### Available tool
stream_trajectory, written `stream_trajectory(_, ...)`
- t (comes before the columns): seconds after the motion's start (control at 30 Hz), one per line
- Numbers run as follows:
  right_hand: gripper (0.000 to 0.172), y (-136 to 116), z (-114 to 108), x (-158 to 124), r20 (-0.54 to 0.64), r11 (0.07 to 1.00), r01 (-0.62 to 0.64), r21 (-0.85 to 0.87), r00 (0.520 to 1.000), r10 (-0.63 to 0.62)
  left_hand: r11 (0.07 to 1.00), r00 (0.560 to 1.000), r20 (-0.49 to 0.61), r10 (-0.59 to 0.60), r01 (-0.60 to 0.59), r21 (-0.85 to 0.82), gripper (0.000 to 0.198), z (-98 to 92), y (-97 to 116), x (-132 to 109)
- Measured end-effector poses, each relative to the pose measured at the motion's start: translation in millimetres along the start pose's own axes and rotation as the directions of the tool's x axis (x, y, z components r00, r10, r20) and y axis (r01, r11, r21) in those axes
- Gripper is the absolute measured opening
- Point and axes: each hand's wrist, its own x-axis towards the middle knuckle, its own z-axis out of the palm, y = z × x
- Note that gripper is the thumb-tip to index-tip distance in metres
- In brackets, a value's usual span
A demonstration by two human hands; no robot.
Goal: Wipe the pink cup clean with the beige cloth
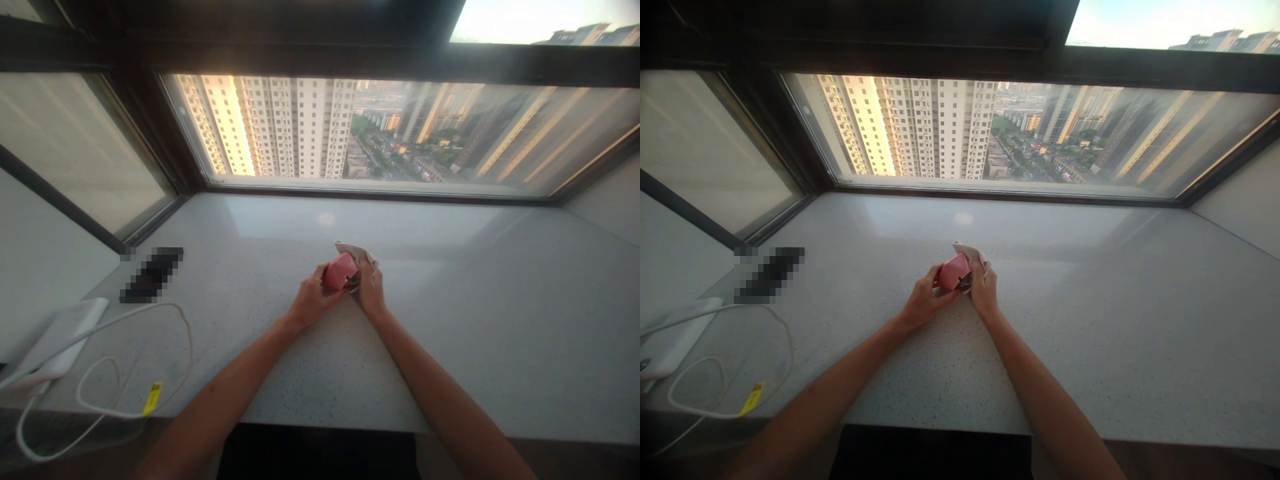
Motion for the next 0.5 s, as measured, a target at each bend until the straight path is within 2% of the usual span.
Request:
stream_trajectory(0.1, 0.063, 5, 0, 3, -0.056, 0.989, -0.132, 0.067, 0.989, 0.135, 1.0, 1.0, 0.001, 0.005, -0.005, -0.007, 0.062, -0.4, 0, 0)
stream_trajectory(0.23, 0.062, 13, -1, 8, -0.056, 0.964, -0.243, 0.106, 0.967, 0.25, 1.0, 1.0, 0.004, 0.022, -0.022, -0.007, 0.062, -0.6, -3, -1)
stream_trajectory(0.33, 0.061, 14, -1, 9, -0.056, 0.959, -0.259, 0.111, 0.962, 0.267, 0.999, 0.999, 0.012, 0.037, -0.037, -0.002, 0.062, -1.2, -5, -1)
stream_trajectory(0.5, 0.061, 9, 1, 4, -0.089, 0.975, -0.204, 0.086, 0.973, 0.212, 0.999, 0.998, 0.053, 0.036, -0.038, 0.024, 0.064, -3.2, -5, -3)
